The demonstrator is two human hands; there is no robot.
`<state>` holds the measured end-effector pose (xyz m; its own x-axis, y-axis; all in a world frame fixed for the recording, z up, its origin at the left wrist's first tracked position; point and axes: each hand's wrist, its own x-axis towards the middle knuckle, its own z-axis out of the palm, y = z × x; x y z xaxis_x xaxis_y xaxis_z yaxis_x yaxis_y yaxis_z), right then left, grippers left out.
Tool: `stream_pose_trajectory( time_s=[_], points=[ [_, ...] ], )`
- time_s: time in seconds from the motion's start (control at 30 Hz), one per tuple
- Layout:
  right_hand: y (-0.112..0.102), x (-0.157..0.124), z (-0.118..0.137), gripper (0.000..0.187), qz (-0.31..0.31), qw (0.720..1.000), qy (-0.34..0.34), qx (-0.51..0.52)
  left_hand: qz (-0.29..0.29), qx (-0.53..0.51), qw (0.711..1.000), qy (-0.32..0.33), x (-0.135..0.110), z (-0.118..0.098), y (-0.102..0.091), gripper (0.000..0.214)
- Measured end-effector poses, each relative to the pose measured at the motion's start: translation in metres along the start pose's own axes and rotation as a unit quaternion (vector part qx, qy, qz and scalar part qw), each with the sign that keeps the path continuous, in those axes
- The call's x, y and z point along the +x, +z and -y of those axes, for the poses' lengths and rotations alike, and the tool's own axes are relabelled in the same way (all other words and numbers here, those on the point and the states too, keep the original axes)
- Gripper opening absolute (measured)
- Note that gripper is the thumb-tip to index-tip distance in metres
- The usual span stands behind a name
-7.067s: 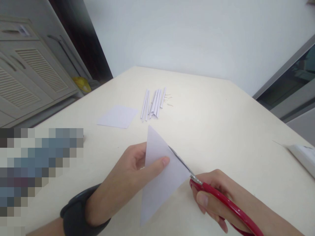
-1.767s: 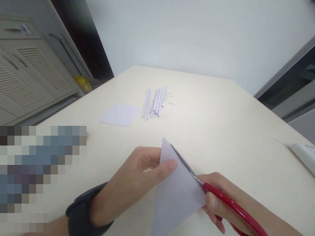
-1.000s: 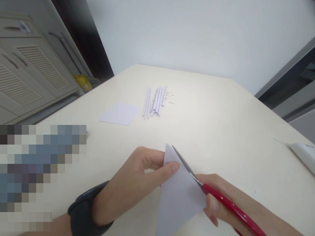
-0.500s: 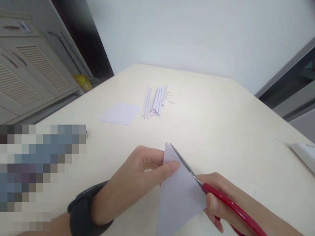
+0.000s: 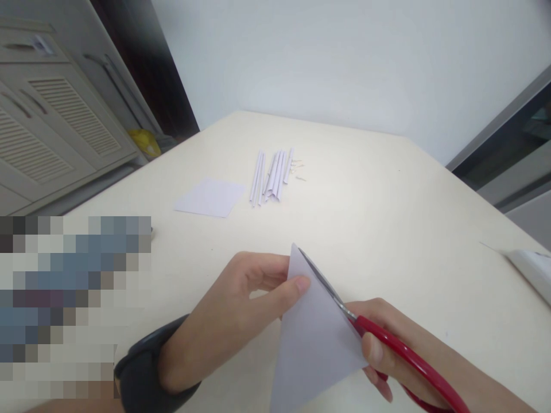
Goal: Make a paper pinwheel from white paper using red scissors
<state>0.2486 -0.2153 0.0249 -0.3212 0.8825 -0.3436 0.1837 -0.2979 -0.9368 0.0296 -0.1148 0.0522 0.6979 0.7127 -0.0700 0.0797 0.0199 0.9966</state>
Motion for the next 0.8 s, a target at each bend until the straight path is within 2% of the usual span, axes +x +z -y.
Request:
stream_pose_trajectory(
  time_s=[0.13,0.3,0.43,0.53,0.8],
  points=[
    [-0.002,-0.002,-0.002,0.049,0.003,0.999,0.008,-0.041,-0.024,-0.003,1.0,-0.002,0.004,-0.002,0.0,0.028],
    [-0.005,-0.005,0.002,0.047,0.012,0.996,-0.003,-0.09,-0.019,-0.004,1.0,0.001,0.006,-0.002,0.001,0.03],
    [-0.004,-0.007,0.004,0.044,-0.036,0.989,-0.016,-0.143,0.004,0.005,1.0,-0.001,0.006,0.0,0.002,0.032],
    [-0.002,-0.007,0.004,0.045,-0.053,0.987,-0.014,-0.151,0.011,-0.001,1.0,-0.008,0.006,0.0,0.003,0.033],
    [-0.001,-0.007,0.011,0.046,-0.04,0.987,-0.011,-0.152,0.016,-0.011,1.0,-0.024,0.006,0.0,0.004,0.032]
  ],
)
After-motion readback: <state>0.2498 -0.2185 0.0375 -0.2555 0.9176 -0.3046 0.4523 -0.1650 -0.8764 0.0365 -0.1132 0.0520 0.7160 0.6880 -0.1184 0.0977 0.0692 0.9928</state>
